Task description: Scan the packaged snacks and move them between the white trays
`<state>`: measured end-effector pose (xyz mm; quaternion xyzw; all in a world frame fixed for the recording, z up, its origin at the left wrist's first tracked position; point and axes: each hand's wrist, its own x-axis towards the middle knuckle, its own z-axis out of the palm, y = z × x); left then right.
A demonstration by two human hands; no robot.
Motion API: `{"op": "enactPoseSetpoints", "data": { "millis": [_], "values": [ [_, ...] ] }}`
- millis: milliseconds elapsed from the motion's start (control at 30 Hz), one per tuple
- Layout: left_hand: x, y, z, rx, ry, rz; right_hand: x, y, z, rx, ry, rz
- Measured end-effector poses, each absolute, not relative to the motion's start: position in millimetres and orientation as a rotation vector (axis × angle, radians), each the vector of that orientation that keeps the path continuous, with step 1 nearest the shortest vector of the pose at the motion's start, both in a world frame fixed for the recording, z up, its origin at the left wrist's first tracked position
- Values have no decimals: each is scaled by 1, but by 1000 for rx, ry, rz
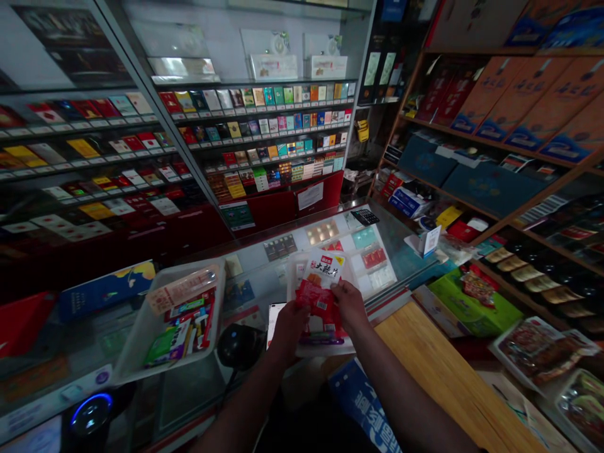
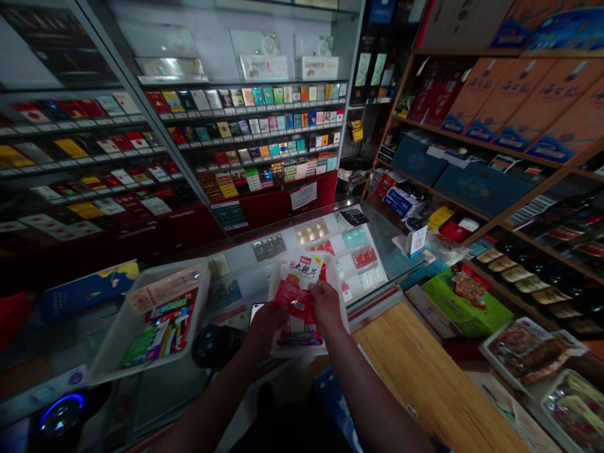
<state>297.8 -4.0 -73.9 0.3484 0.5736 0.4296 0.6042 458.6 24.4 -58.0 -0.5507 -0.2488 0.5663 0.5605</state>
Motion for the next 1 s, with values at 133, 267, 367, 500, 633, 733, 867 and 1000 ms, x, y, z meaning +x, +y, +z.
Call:
{"op": "enactPoseSetpoints", "data": {
  "millis": [133,267,367,500,633,733,867,1000],
  "values": [
    [293,-5,-62,587,1098,1123,448,25,-57,-1229,-532,1384],
    [282,-5,-48,546,1050,1179,436,24,-51,-1140,-513,1426],
    [270,-4,-38,607,1067,1186,428,21,-43,-1107,-537,1452],
    [252,2,-30,700,1066,1156,424,21,-36,-1143,-612,1425],
    [232,7,-25,766,1123,1110,425,29,-29,-1118,-591,1372],
    [217,8,-19,875,1128,1050,424,35,-21,-1090,-551,1334],
    [198,9,-7,965,1104,1017,421,40,-13,-1092,-551,1273],
    [180,11,1,1056,1137,987,414,43,-12,-1188,-694,1191]
  ]
}}
